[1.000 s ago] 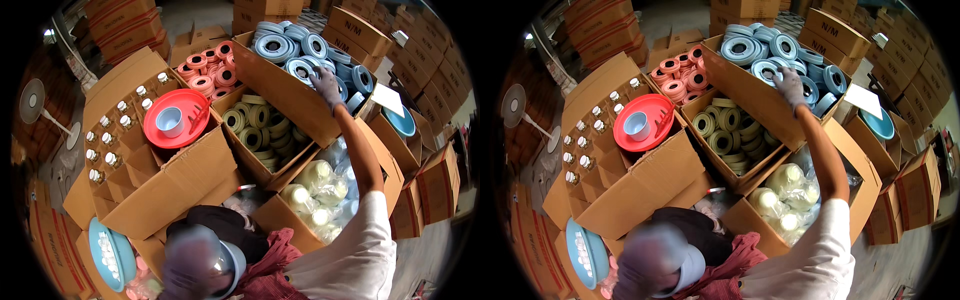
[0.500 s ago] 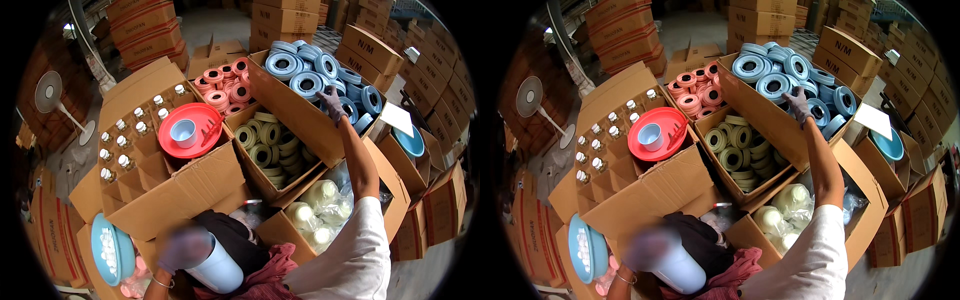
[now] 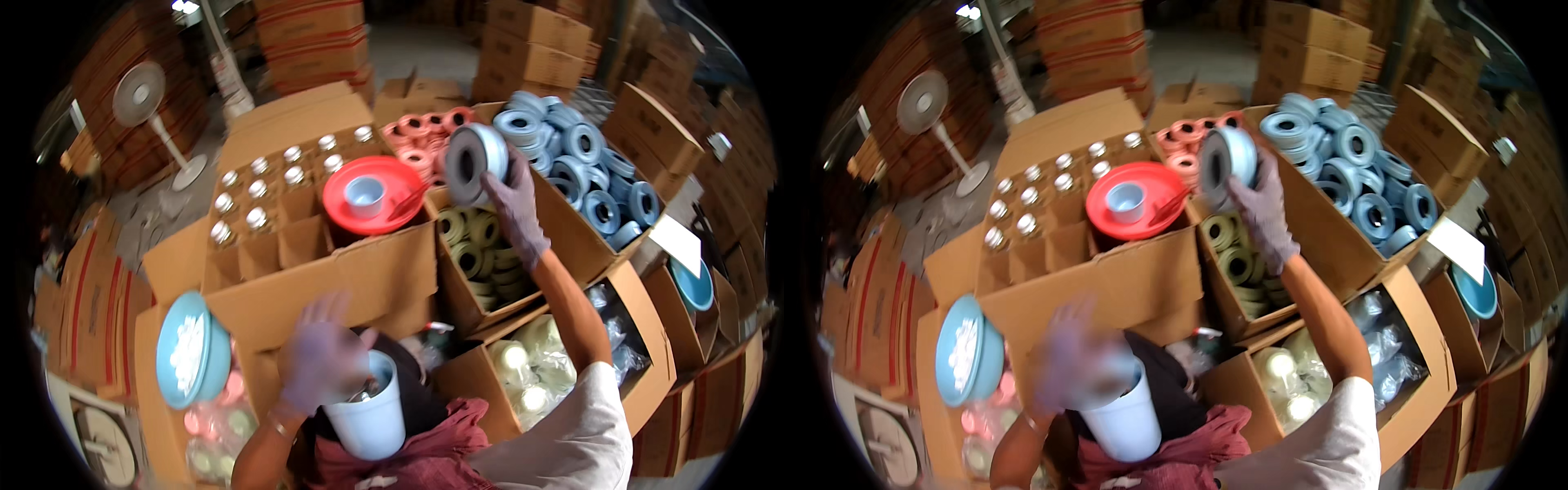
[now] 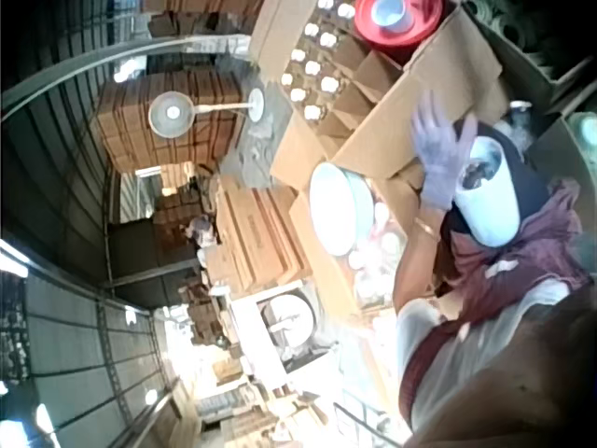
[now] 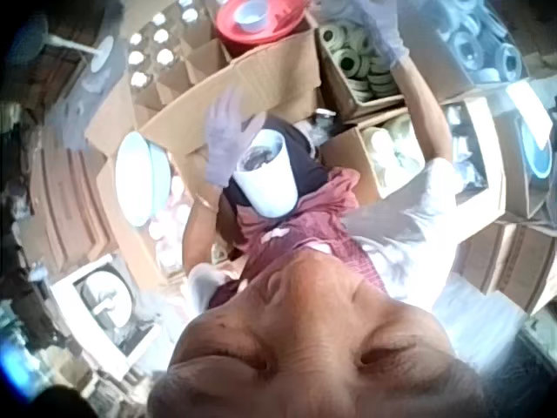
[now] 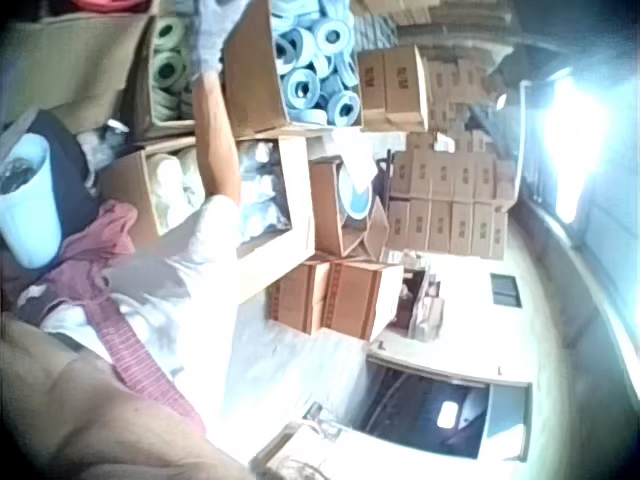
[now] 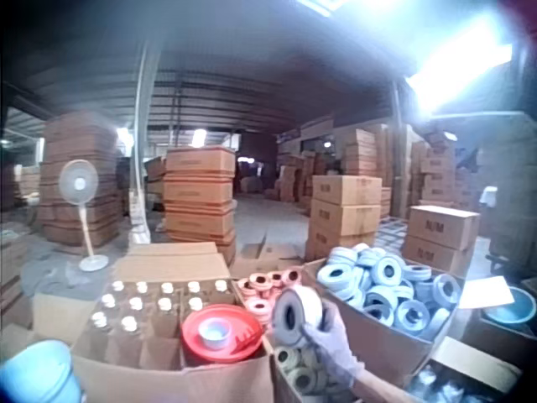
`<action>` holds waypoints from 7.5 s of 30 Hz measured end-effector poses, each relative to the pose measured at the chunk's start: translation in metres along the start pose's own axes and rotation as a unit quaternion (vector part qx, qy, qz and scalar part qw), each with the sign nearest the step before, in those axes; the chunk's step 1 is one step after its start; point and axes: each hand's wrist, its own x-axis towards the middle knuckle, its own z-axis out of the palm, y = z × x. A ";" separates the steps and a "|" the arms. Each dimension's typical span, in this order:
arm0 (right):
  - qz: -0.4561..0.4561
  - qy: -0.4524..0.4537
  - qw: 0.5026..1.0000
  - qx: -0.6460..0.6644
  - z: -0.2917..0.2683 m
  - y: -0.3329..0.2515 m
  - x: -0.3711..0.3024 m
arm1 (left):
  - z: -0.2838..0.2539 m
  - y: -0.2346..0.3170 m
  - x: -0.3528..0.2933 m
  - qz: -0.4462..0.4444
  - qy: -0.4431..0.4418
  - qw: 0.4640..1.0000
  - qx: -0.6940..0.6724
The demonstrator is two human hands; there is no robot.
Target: The person assembles thermos bottles by inserting stainless steel inner bottles into plastic outer shells, adding rubber gaskets, and screwing on lids. They then wrap each completed unit in a plastic bag and place it into a cardboard box.
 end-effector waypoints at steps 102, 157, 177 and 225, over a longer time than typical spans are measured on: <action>0.461 -0.136 0.845 0.236 0.008 0.007 -0.301 | -0.007 0.011 -0.065 0.237 0.009 0.963 -0.126; -0.084 -0.473 0.877 -0.020 0.025 -0.056 -0.173 | 0.014 -0.045 -0.115 -0.190 -0.003 0.920 -0.344; -0.026 -0.267 0.822 -0.502 0.165 0.127 0.007 | 0.033 -0.089 -0.009 -0.190 0.305 0.723 -0.589; 0.220 -0.410 0.868 -0.174 0.150 0.029 -0.012 | 0.019 -0.146 -0.145 -0.324 0.070 0.801 -0.498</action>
